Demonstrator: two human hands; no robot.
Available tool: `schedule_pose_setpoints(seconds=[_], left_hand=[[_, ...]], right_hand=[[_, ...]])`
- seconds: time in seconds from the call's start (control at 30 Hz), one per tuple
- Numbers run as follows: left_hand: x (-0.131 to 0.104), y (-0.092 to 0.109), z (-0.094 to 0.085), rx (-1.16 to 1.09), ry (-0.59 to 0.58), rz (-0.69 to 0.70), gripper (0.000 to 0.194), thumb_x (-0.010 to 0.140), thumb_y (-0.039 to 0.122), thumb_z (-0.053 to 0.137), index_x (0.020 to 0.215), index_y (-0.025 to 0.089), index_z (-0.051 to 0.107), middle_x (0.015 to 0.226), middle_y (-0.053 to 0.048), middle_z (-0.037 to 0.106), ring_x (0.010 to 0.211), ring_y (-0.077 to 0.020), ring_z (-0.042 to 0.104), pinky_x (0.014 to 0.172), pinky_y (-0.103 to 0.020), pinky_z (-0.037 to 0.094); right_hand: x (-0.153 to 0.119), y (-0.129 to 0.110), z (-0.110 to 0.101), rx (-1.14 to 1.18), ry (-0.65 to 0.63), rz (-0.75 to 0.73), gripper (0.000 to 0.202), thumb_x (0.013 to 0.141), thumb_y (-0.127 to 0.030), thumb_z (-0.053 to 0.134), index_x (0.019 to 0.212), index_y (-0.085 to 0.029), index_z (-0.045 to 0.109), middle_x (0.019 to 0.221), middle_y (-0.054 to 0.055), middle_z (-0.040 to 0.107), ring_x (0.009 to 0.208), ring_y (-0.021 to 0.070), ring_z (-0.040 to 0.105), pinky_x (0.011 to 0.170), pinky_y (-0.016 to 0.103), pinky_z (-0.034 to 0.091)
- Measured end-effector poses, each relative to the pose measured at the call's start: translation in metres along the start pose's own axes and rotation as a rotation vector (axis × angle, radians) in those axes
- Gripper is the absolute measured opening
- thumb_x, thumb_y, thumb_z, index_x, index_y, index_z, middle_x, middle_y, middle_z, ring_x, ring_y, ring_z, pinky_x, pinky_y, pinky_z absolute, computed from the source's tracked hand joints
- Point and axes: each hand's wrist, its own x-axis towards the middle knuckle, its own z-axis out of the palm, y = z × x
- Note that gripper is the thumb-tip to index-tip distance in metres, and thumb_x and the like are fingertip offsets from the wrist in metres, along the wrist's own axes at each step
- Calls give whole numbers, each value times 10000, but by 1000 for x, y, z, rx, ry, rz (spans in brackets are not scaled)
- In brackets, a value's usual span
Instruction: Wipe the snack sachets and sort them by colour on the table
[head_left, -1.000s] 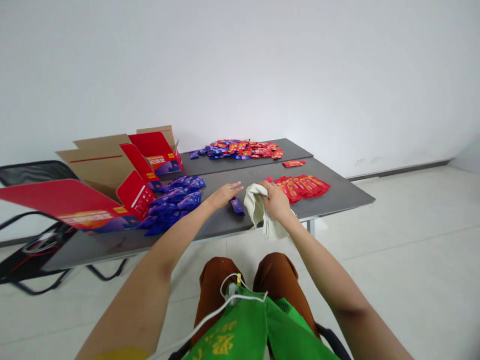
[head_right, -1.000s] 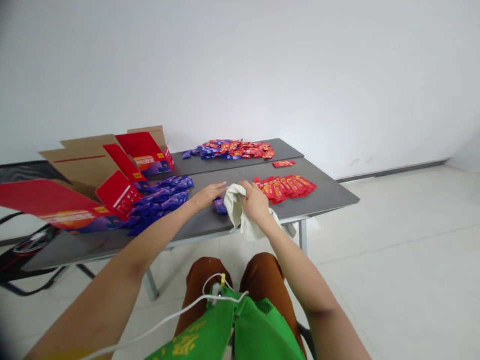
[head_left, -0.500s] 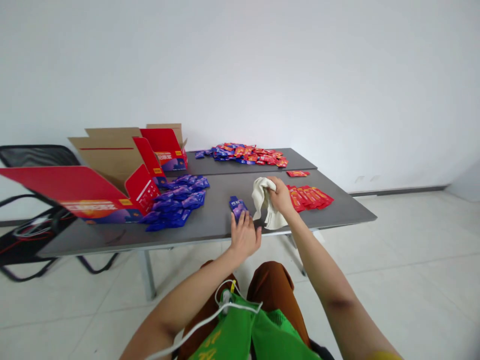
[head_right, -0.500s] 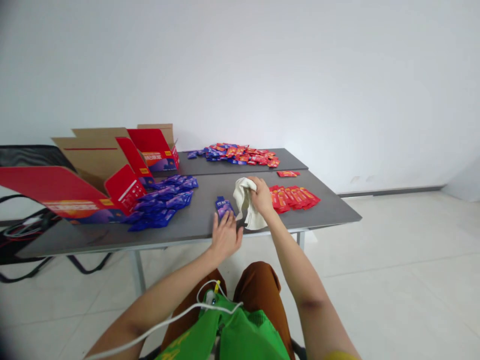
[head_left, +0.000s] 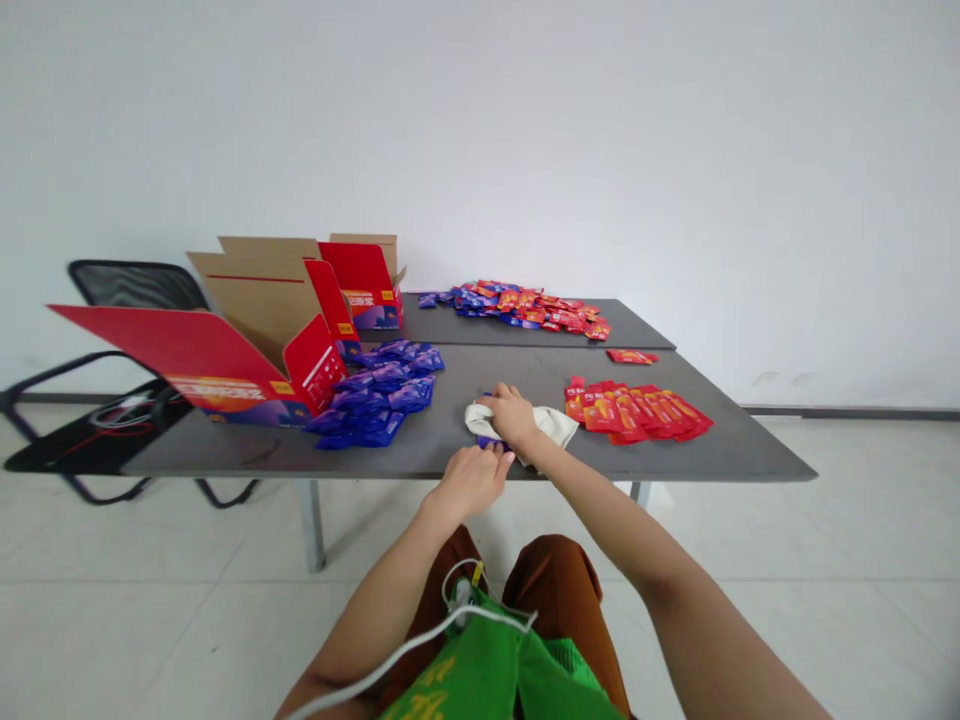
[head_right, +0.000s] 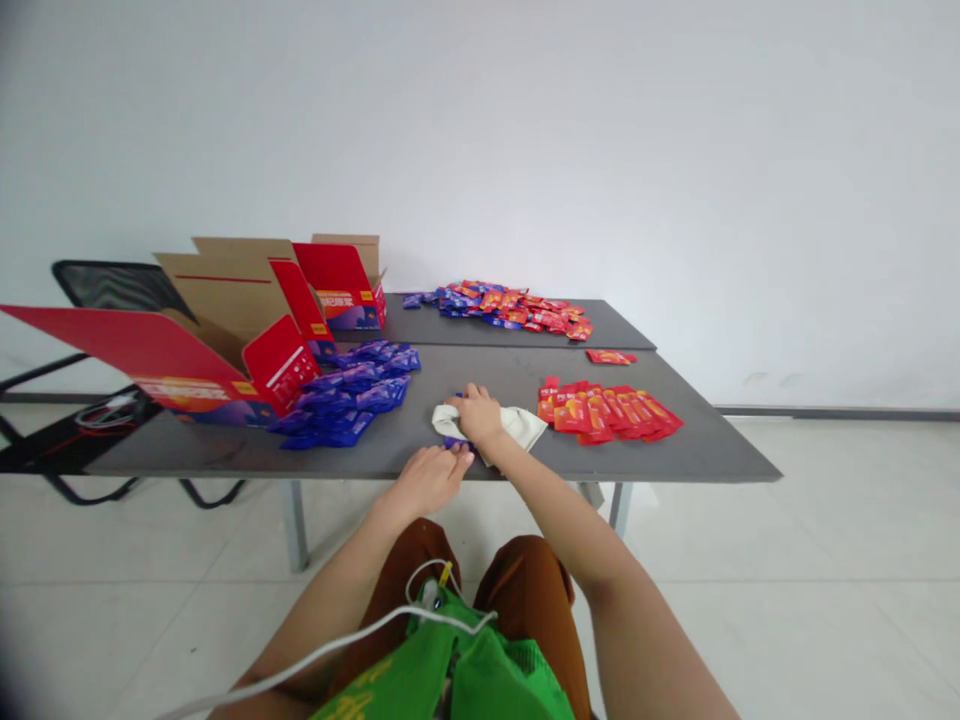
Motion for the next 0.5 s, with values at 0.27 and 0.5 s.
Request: schedule_pose_setpoints(seconds=[0.27,0.5], left_hand=[[-2,-4,-4,-20,-10,19,613,951,529,172,1053,222,693,1088,-117,701,1070,-268,628,1081,-484,279],[-12,-18,5,-31,-41,169,325,918,365,428,1160,324,641,1201,-42,661,1154,-230,575,1088,-490,288]], right_hand=[[-4,9,7,114,0,-88,350,867,-177,486,1159,-292,641,1123,82,515,1030,204,480,870,295,404],[-23,23,17,306,-1,-210,360,732,-74,533,1034,-239,641,1010,28,613,972,170,548,840,240,404]])
